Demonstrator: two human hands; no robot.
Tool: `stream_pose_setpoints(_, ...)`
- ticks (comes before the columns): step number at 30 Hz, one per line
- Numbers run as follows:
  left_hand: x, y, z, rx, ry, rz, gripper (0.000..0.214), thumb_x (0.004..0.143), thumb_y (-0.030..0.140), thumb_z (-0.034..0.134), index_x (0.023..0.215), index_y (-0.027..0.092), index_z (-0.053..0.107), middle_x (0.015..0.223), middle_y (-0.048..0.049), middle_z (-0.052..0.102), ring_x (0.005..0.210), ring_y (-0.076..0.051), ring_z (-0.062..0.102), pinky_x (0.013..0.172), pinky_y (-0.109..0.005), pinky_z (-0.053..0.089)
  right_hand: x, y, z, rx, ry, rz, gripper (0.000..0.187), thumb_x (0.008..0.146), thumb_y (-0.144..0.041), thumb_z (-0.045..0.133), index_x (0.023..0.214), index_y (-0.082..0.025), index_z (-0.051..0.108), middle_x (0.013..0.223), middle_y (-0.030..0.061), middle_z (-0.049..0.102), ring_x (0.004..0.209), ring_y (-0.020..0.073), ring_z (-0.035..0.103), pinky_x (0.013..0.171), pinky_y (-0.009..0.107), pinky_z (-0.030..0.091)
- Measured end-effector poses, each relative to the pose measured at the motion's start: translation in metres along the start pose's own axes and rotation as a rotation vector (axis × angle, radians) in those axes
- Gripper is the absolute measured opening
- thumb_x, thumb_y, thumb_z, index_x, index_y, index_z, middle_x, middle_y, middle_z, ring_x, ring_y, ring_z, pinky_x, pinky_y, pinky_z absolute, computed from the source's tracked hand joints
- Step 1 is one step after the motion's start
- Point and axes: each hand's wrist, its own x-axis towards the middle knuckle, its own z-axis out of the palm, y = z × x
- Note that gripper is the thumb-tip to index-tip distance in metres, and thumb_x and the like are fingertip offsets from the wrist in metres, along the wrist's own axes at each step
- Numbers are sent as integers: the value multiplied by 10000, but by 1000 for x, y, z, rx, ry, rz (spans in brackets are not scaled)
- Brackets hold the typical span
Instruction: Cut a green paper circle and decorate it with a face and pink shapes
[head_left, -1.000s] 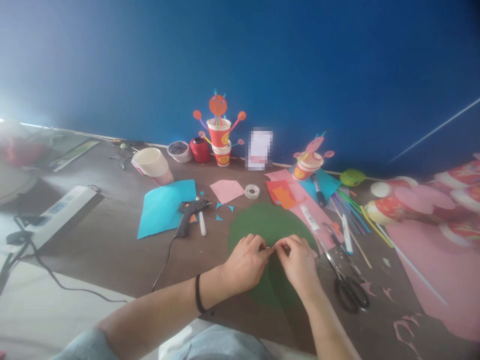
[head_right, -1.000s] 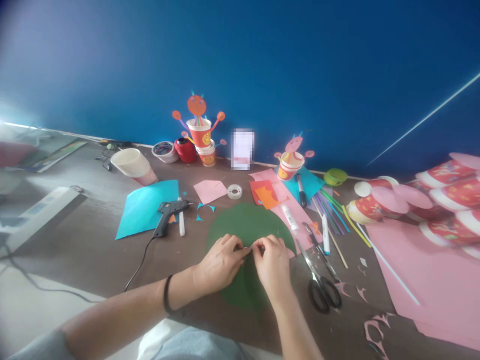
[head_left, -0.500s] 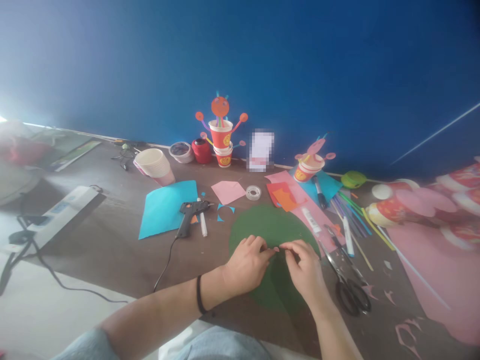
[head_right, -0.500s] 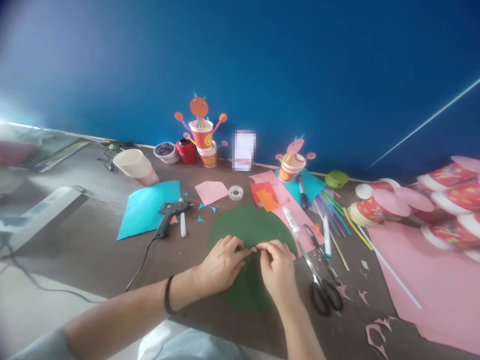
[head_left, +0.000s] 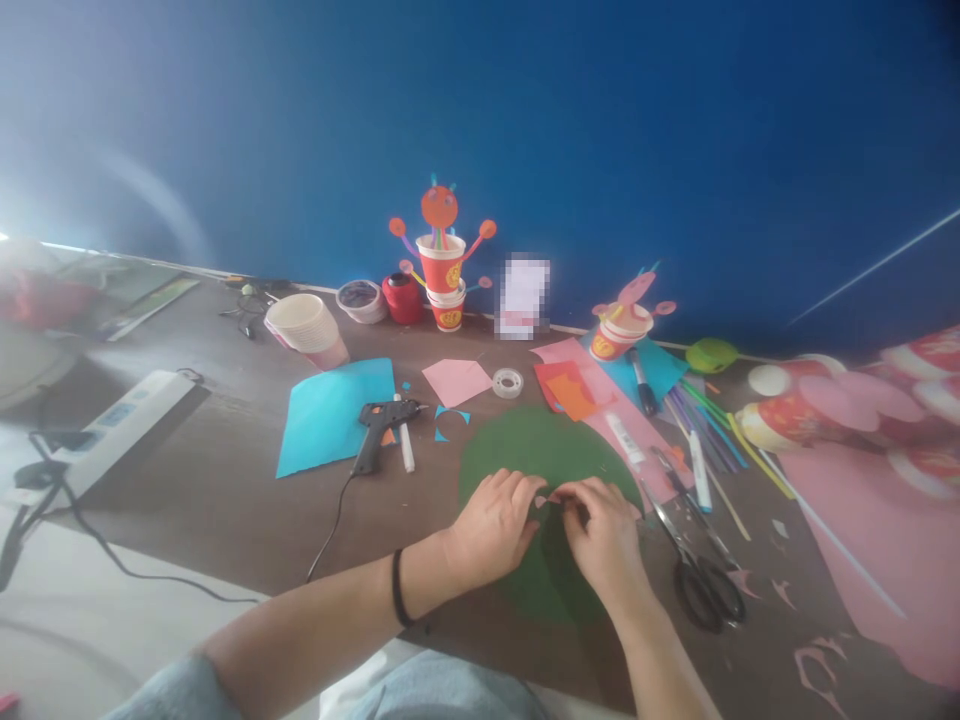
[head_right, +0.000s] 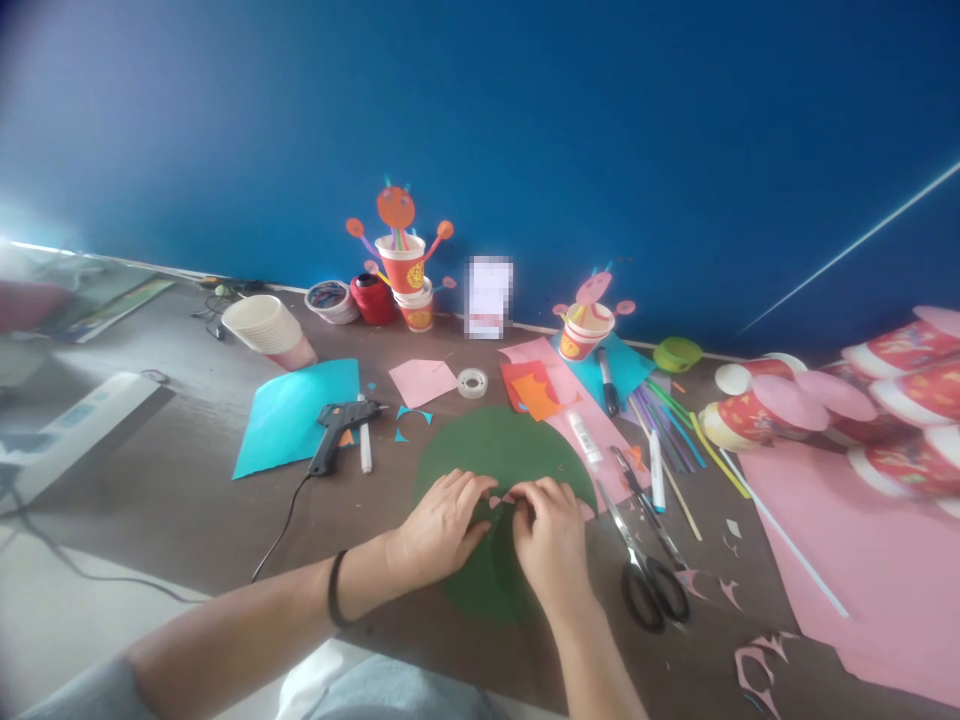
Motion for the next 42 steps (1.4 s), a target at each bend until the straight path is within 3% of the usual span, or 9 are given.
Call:
stream_pose_setpoints(11,0,-1,2,15,28,3,384,790,126,500,1159,161,399,1027,-91,546,922,-255,502,803,-412,439,-4,-9,-5,-101,28,-65,169,789,-119,500,785,-221,635,752,16,601,745,197,499,689,326,351)
stream_pose_setpoints(15,-1,-5,7,-51,84,24,381,795,82,444,1165,165,404,1013,-96,549,902,-242,511,812,-412,442,-4,-7,-6,34,166,-41,162,788,-119,485,803,-201,624,768,25,605,762,189,527,721,332,396)
stream_pose_setpoints(20,2,-15,6,-412,300,-66,391,827,59,373,1202,173,368,930,-64,552,826,-170,532,775,-326,459,-5,-5,-19,359,463,287,163,800,-271,548,924,-176,595,794,27,588,723,164,563,674,293,447)
stream_pose_setpoints(24,7,-16,-8,-742,416,-221,196,892,207,405,1079,170,453,808,-13,546,687,-114,545,686,-258,456,-12,-10,-40,549,564,466,205,771,-368,616,848,-181,584,757,10,591,717,152,573,674,264,448)
stream_pose_setpoints(27,10,-10,-24,-925,365,-299,230,914,259,376,1048,141,522,713,8,537,563,-82,512,584,-218,425,-24,-17,-53,543,561,500,241,766,-413,622,795,-176,589,690,1,582,666,145,558,646,252,438)
stream_pose_setpoints(31,9,2,-46,-1003,256,-346,248,888,283,430,967,128,607,584,41,470,472,-58,409,471,-177,341,-44,-22,-60,507,496,472,304,794,-473,575,721,-178,570,591,-13,536,566,139,518,559,243,420)
stream_pose_setpoints(37,-16,21,-65,-1031,165,-368,220,855,285,500,890,134,656,576,20,549,453,-55,439,461,-173,356,-68,-24,-59,427,454,480,364,777,-533,571,756,-171,599,606,24,619,543,159,577,524,240,463)
stream_pose_setpoints(40,-39,24,-64,-962,102,-395,199,839,288,533,857,142,667,617,0,593,485,-73,491,477,-183,392,-78,-22,-57,408,409,462,350,794,-521,560,755,-176,601,601,22,633,527,159,592,513,235,474)
stream_pose_setpoints(42,-51,22,-61,-756,121,-342,166,812,282,586,755,151,670,657,-11,604,549,-91,526,523,-198,422,-82,-18,-54,368,362,396,306,821,-476,548,775,-180,610,628,26,647,547,166,608,525,244,482)
